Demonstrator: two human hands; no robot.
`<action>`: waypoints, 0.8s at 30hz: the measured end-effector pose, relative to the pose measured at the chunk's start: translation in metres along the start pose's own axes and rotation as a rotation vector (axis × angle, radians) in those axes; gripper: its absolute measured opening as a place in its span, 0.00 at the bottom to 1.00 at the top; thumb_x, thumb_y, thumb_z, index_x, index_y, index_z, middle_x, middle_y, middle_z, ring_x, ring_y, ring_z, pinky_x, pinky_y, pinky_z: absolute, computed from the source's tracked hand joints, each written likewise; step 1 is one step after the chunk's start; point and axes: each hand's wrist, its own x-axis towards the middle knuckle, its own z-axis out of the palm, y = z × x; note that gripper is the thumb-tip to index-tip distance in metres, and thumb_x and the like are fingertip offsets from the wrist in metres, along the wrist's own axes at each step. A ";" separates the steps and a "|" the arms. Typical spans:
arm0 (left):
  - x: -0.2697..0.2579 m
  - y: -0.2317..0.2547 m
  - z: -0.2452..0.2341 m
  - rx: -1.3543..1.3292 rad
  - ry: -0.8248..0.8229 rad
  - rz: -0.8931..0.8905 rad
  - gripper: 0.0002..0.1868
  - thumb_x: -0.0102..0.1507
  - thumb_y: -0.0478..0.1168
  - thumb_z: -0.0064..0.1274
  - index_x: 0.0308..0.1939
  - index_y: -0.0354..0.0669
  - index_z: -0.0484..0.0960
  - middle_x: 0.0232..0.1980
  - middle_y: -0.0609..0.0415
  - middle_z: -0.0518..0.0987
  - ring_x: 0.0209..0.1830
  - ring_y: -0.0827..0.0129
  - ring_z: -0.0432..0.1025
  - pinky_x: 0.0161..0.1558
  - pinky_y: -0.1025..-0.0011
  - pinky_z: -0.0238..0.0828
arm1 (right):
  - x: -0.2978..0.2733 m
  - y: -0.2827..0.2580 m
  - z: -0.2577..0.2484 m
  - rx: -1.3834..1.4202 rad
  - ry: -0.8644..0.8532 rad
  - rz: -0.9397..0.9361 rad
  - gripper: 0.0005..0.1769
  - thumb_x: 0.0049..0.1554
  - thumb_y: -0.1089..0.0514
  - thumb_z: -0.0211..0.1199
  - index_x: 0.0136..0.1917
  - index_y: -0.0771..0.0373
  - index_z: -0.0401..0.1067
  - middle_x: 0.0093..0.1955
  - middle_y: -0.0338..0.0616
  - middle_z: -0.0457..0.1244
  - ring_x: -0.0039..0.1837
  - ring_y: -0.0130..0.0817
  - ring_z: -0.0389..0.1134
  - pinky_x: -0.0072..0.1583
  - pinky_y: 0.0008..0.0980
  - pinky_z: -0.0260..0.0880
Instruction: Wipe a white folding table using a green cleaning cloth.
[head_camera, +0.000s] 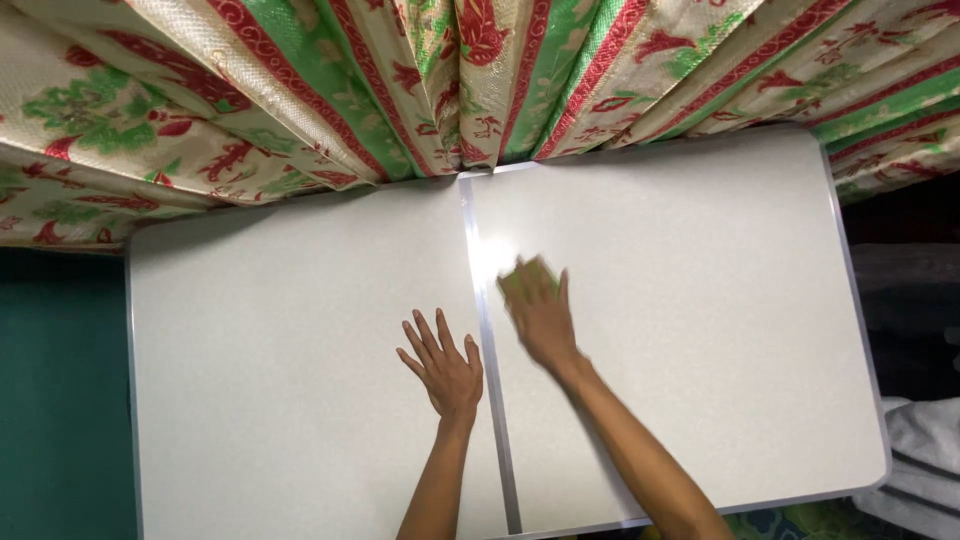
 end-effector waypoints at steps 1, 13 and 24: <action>0.000 0.000 0.002 0.004 -0.004 -0.003 0.36 0.69 0.52 0.41 0.79 0.41 0.55 0.84 0.40 0.40 0.85 0.44 0.32 0.76 0.33 0.24 | -0.013 0.001 0.001 0.004 -0.005 0.000 0.29 0.67 0.48 0.45 0.80 0.45 0.55 0.86 0.46 0.38 0.85 0.51 0.33 0.78 0.67 0.23; 0.001 0.000 0.002 0.045 -0.013 0.004 0.37 0.70 0.52 0.39 0.79 0.40 0.54 0.84 0.38 0.39 0.84 0.43 0.30 0.75 0.33 0.22 | 0.052 0.124 -0.027 -0.031 0.359 0.469 0.28 0.72 0.52 0.41 0.84 0.52 0.53 0.87 0.54 0.39 0.86 0.58 0.31 0.77 0.71 0.21; 0.000 -0.002 0.004 0.034 -0.016 -0.007 0.38 0.68 0.51 0.44 0.79 0.42 0.54 0.84 0.39 0.40 0.84 0.44 0.31 0.75 0.32 0.24 | -0.029 -0.015 0.021 0.039 -0.002 -0.105 0.29 0.66 0.46 0.49 0.79 0.45 0.56 0.86 0.45 0.41 0.85 0.50 0.35 0.79 0.64 0.27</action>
